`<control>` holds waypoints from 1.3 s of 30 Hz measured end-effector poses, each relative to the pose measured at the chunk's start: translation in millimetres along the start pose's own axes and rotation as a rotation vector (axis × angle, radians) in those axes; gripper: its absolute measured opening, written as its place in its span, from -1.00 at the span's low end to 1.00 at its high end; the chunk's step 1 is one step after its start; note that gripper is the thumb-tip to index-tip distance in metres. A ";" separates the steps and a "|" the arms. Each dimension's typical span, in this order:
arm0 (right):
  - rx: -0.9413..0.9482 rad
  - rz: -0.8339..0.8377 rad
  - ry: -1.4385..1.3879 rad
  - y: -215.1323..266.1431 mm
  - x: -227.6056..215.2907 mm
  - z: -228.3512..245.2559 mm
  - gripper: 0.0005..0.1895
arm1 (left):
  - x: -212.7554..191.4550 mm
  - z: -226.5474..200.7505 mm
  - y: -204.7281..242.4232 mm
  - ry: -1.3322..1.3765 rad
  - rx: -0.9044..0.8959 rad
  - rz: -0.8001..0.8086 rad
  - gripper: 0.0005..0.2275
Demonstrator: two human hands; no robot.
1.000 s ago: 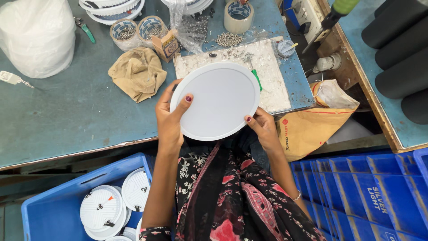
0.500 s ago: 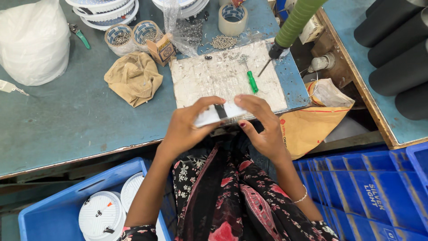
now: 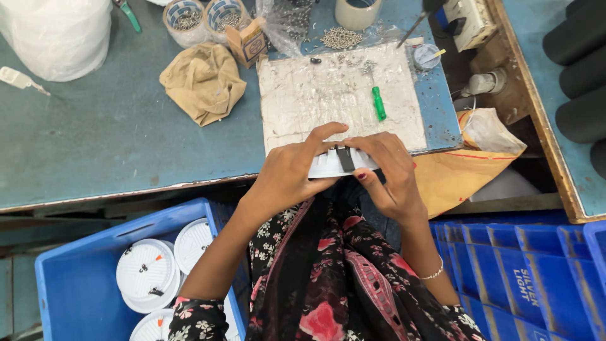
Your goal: The person unpacks a white circular LED light from a plastic bag, places it on the table, and attaches a black mounting bracket using a green power drill. They repeat this process for multiple units, placing the finished lights into a blue crate.
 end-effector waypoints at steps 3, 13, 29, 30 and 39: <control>-0.011 -0.013 -0.041 -6.8 0.5 -1.9 -0.57 | 2.7 0.3 1.4 -0.009 0.004 0.004 -0.37; 0.046 -0.054 -0.061 -13.1 2.8 -12.7 -0.62 | 8.5 1.1 1.7 -0.042 0.021 -0.014 -0.37; 0.037 -0.051 -0.028 -18.5 3.7 -0.4 -0.62 | 12.5 9.5 13.0 -0.038 0.029 -0.032 -0.38; 0.036 -0.048 -0.024 -18.9 4.1 0.2 -0.62 | 13.0 9.5 14.6 -0.042 0.039 -0.042 -0.39; 0.069 0.052 -0.122 -23.5 6.4 -6.5 -0.61 | 13.5 7.3 15.0 -0.046 0.033 -0.014 -0.57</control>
Point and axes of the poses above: each hand's wrist, its own y-axis away from the middle knuckle, its own x-axis out of the palm, z = x × y, the point moved 10 cm from there along -y, towards the middle knuckle, and after that the axes turned 14 degrees about z, right-handed, at the moved point
